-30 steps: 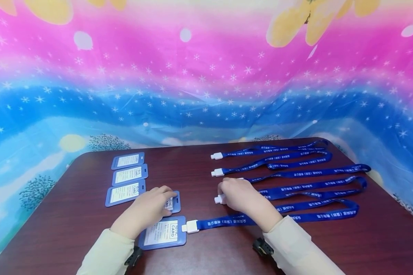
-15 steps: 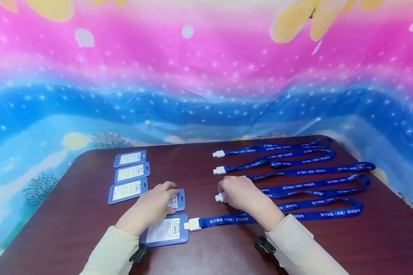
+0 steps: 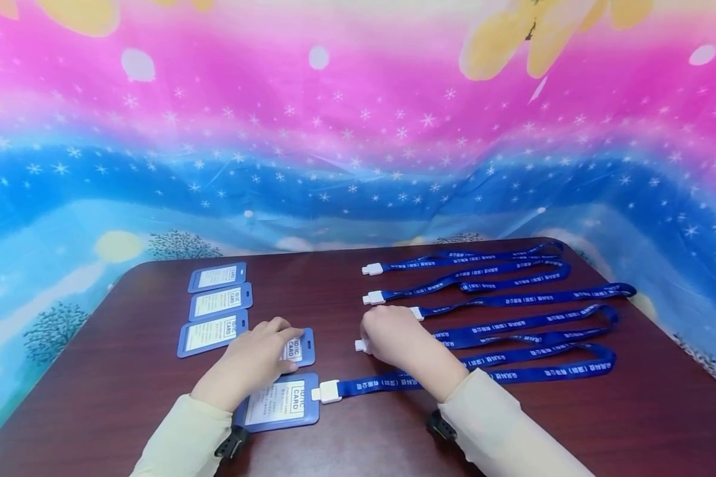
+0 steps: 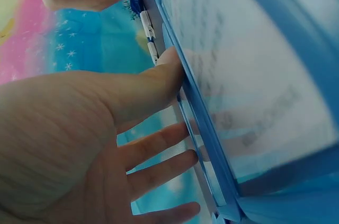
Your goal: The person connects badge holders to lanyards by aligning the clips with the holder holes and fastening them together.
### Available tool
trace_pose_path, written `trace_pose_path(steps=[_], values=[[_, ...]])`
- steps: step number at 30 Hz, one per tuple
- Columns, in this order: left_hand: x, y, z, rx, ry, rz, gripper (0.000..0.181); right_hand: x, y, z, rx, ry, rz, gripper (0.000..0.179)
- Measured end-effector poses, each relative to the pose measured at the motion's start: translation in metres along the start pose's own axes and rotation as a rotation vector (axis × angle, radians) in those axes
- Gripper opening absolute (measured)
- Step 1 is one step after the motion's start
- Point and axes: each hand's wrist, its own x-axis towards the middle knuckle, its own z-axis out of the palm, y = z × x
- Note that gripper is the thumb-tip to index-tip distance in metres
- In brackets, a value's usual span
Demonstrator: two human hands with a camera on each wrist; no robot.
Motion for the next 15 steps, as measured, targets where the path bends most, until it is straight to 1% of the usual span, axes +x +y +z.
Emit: trace_pose_path(steps=[4,8,12,15], values=[[0.0,-0.001,0.0,-0.003,-0.004,-0.01,0.059,0.008,-0.008,0.001,-0.066,0.005,-0.037,0.01],[0.001,-0.002,0.002,-0.006,-0.011,-0.02,0.063,0.016,-0.015,0.002,-0.09,-0.014,-0.057,0.009],[0.002,-0.006,0.003,-0.024,-0.014,-0.038,0.062,0.023,-0.021,0.002,-0.068,-0.045,-0.074,0.01],[0.001,-0.008,0.003,-0.047,-0.018,-0.045,0.062,0.028,-0.025,0.001,-0.026,-0.081,-0.078,0.012]])
